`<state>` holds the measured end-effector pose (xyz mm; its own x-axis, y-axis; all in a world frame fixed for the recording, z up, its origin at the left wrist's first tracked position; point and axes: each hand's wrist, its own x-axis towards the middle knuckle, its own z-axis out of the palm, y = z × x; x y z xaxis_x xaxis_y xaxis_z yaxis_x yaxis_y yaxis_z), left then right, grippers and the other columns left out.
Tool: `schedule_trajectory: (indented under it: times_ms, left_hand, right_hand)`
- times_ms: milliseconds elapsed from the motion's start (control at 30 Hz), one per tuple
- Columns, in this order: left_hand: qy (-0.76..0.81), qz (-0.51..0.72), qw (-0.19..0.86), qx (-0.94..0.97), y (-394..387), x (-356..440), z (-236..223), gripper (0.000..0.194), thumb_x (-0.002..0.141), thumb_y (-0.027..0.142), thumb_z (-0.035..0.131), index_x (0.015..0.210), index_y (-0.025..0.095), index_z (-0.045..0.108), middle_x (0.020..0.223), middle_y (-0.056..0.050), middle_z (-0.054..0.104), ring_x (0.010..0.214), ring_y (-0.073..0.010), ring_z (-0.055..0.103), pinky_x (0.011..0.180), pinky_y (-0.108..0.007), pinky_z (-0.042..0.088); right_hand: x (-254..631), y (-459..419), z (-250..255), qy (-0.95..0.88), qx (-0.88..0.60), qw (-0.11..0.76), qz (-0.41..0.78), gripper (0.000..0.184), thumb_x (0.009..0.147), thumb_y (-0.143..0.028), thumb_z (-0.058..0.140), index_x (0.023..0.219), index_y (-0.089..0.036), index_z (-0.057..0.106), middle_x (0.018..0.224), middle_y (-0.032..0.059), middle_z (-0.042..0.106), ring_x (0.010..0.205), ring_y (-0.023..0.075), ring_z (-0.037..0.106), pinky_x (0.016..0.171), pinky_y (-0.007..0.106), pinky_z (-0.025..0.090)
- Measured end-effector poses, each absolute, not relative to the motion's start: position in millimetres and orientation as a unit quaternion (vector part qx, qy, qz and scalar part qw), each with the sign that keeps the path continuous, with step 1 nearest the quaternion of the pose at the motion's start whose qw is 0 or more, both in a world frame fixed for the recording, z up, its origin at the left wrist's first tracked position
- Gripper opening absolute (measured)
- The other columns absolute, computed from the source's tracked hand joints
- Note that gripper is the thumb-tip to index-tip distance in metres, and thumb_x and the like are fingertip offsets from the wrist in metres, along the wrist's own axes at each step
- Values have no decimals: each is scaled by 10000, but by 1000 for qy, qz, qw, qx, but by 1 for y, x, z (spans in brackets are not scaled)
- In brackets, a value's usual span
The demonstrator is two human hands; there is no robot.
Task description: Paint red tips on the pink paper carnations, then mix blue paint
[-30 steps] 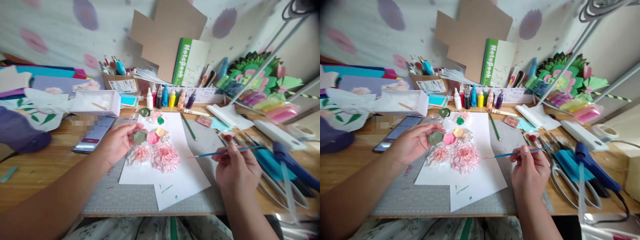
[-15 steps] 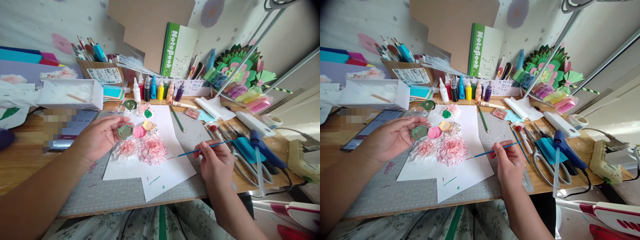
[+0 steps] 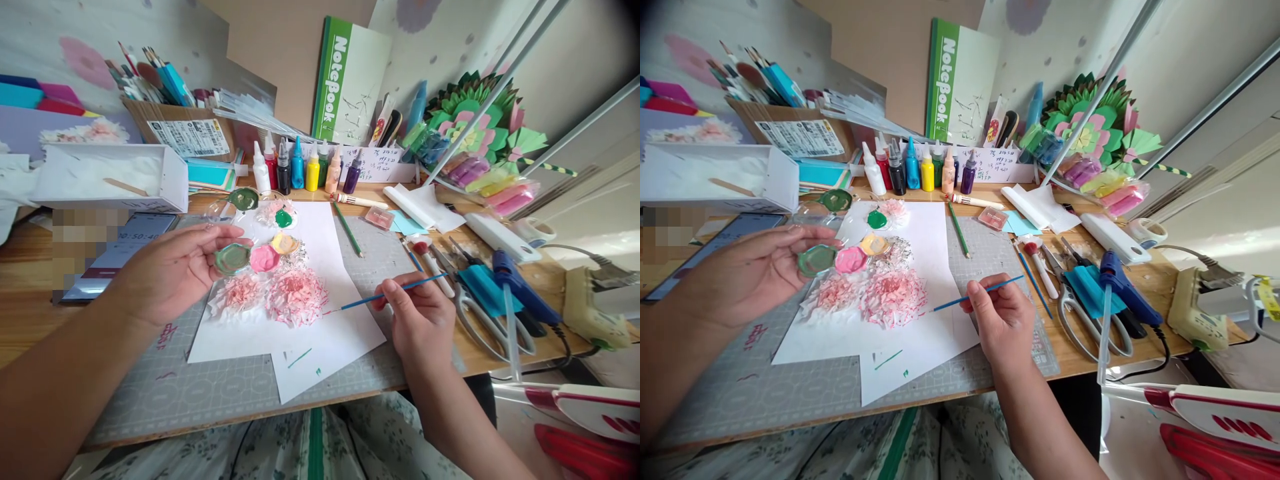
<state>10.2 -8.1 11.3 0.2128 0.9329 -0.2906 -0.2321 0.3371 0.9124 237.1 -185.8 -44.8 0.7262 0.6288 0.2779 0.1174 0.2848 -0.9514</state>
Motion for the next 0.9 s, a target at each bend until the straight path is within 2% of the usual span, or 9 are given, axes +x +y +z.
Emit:
schedule_trajectory:
  times_ms: [200, 367, 533, 700, 900]
  left_hand:
    - [460, 434, 674, 383, -8, 11, 11, 235, 845, 64, 537, 762, 95, 754, 766, -68, 758, 687, -166, 695, 532, -244, 578]
    - [470, 430, 670, 381, -6, 11, 11, 232, 837, 82, 543, 753, 99, 759, 743, -80, 752, 666, -166, 686, 518, -238, 569]
    - [456, 418, 684, 387, -4, 8, 8, 185, 814, 114, 587, 811, 110, 772, 792, -92, 770, 683, -169, 690, 532, -241, 568]
    - [435, 417, 698, 387, -8, 4, 10, 117, 753, 126, 668, 781, 114, 780, 785, -108, 781, 678, -170, 686, 544, -235, 560]
    - [424, 411, 708, 387, -10, 5, 9, 93, 724, 148, 725, 773, 126, 801, 798, -118, 786, 711, -194, 695, 567, -258, 572]
  right_hand:
    - [238, -186, -45, -326, -570, 734, 174, 188, 823, -279, 766, 709, -179, 655, 589, -23, 659, 509, 113, 605, 489, 235, 469]
    - [239, -187, -46, -319, -567, 736, 190, 189, 790, -288, 802, 711, -172, 676, 617, -8, 673, 530, 119, 613, 511, 245, 481]
    - [242, -186, -47, -284, -547, 769, 172, 202, 780, -306, 795, 708, -178, 656, 601, -22, 652, 498, 112, 590, 493, 240, 474]
    - [246, -184, -42, -251, -513, 805, 160, 233, 746, -326, 784, 673, -178, 619, 566, -18, 639, 439, 104, 549, 437, 220, 435]
    - [248, -184, -37, -253, -481, 818, 189, 224, 739, -334, 790, 665, -177, 648, 564, 10, 646, 477, 135, 601, 438, 221, 455]
